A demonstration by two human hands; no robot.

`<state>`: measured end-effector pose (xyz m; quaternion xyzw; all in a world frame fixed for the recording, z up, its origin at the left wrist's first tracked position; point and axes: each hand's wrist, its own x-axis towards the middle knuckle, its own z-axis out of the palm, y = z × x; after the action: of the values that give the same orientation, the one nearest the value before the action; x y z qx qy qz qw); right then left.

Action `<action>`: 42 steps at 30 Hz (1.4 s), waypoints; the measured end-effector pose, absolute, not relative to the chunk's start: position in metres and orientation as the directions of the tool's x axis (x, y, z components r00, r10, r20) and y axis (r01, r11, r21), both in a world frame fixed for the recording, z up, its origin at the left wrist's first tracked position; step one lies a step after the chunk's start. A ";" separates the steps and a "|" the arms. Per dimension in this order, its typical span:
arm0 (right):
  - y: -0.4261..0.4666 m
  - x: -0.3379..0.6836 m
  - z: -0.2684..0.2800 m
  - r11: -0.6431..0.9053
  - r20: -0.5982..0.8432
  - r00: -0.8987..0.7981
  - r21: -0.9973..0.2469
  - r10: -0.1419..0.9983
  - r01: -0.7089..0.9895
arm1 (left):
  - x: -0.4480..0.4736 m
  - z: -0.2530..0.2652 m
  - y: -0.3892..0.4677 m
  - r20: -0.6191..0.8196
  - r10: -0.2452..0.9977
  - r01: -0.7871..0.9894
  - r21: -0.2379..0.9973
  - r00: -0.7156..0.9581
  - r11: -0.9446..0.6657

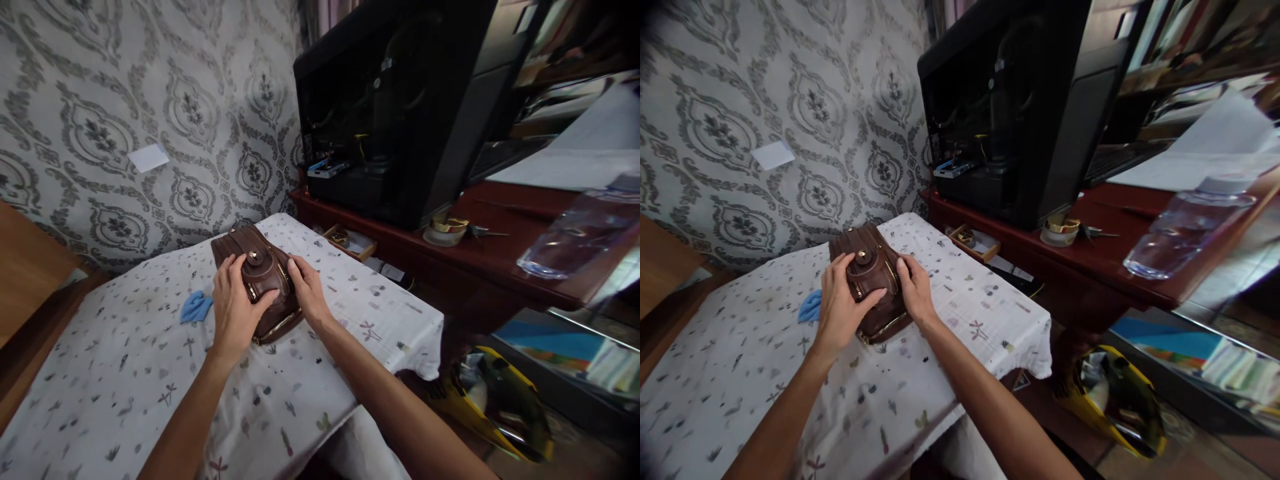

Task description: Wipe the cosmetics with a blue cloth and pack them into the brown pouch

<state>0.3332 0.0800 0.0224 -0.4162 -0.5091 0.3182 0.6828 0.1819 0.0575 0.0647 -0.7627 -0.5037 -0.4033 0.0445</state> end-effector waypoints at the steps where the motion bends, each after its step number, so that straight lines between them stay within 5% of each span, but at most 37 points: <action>1: 0.081 0.333 0.022 0.456 0.436 0.285 -0.890 0.853 -0.001 | 0.182 0.065 0.058 0.664 0.728 0.801 0.338 0.169 -0.494; 14: 0.057 0.327 0.004 0.398 0.406 0.306 -0.913 0.861 0.091 | 0.177 0.068 0.056 0.665 0.719 0.797 0.314 0.204 -0.516; 22: 0.049 0.322 -0.009 0.383 0.420 0.234 -0.904 0.877 0.188 | 0.157 0.098 0.068 0.659 0.744 0.779 0.407 0.111 -0.477; 30: 0.045 0.323 -0.001 0.355 0.396 0.235 -0.914 0.888 0.199 | 0.157 0.095 0.080 0.611 0.791 0.582 0.659 -0.043 -0.477; 42: 0.051 0.309 -0.004 0.302 0.352 0.290 -0.932 0.890 0.203 | 0.156 0.091 0.077 0.775 0.632 0.650 0.484 -0.008 -0.586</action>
<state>0.3093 0.0511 -0.0040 -0.5197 -0.5257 0.2809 0.6121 0.1561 0.0773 0.0909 -0.7042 -0.4552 -0.5448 0.0081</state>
